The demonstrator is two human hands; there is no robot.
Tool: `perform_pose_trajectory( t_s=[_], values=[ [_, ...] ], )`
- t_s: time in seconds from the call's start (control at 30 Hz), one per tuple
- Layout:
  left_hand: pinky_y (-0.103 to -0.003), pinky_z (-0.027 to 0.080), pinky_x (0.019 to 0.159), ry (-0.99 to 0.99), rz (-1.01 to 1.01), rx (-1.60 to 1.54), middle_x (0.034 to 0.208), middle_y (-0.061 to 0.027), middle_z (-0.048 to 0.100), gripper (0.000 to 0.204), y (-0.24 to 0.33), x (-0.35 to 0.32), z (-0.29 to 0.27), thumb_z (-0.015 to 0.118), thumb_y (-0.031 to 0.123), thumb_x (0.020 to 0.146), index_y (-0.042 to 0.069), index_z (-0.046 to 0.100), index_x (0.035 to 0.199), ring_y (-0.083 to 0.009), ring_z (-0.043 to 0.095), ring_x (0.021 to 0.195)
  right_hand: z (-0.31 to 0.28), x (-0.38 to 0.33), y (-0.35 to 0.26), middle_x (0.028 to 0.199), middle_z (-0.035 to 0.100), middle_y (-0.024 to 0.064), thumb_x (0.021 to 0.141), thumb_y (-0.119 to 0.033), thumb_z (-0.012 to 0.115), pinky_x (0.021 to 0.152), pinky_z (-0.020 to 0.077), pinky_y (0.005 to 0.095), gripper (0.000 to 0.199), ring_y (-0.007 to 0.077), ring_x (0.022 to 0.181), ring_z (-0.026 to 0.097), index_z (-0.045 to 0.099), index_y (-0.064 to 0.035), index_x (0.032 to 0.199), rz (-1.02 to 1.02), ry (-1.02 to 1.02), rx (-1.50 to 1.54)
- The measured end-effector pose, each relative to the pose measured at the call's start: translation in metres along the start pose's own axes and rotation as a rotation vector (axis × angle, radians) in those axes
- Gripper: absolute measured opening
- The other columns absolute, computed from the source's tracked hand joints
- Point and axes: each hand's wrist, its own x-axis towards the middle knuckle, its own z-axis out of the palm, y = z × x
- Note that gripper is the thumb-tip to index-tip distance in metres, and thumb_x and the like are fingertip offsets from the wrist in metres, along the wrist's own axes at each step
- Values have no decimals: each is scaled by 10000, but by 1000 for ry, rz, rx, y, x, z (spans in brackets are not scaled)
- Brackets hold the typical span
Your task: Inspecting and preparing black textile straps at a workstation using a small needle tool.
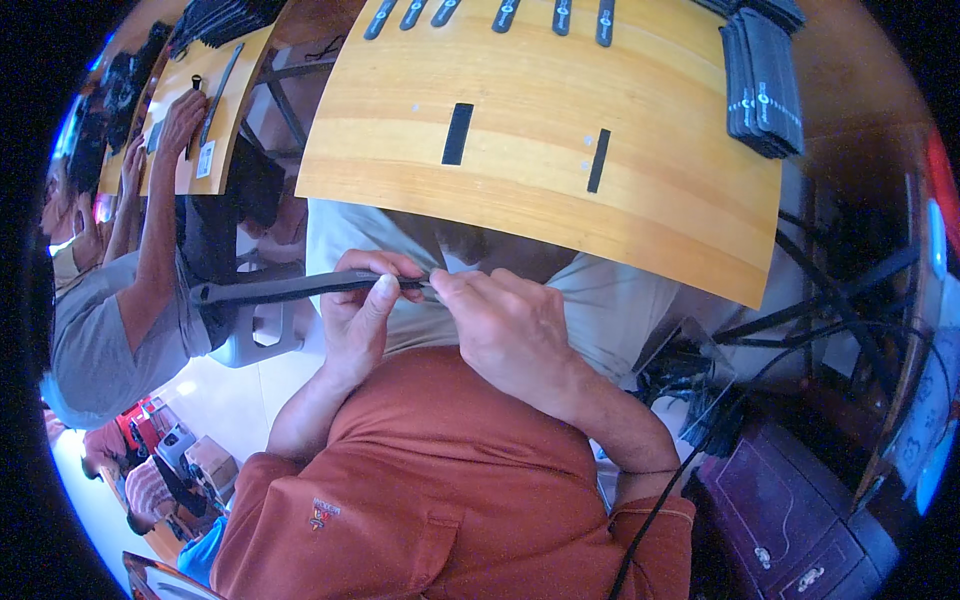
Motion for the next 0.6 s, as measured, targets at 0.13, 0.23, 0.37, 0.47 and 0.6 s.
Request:
perform_pose_trajectory(
  t_s=[0.13,0.23,0.37,0.47,0.6],
  values=[
    [-278,529,829,28,43,33,1073,-145,640,142,-4,-2,3,630,79,964,22,540,1058,-146,617,921,-5,4,-10,938,724,100,752,24,659,581,536,345,330,225,676,658,671,-12,1080,-10,-42,-158],
    [-270,507,822,36,126,119,1051,-134,648,128,-10,-4,2,639,53,950,21,550,1038,-158,617,925,-2,4,-10,946,720,91,724,11,646,570,530,341,353,211,663,641,672,-9,1075,1,-40,-145],
    [-281,513,823,-21,221,405,1083,-147,612,149,-15,-6,-4,625,97,967,25,533,1061,-154,593,900,-2,5,-17,923,713,82,718,-2,653,557,520,331,357,194,647,617,677,-6,1074,1,-89,-281],
    [-286,496,820,-46,262,532,1061,-143,622,138,-12,-7,-2,625,97,967,24,540,1047,-159,588,886,-1,4,-19,904,708,72,711,-8,654,555,515,317,355,183,643,602,686,-2,1065,-14,-114,-366],
    [-296,477,826,-51,229,540,1044,-139,629,113,-12,-9,-1,617,86,970,24,546,1030,-167,575,886,4,2,-11,842,672,41,739,-65,647,526,499,297,306,159,637,592,694,-5,1036,-61,-86,-406]
  ],
)
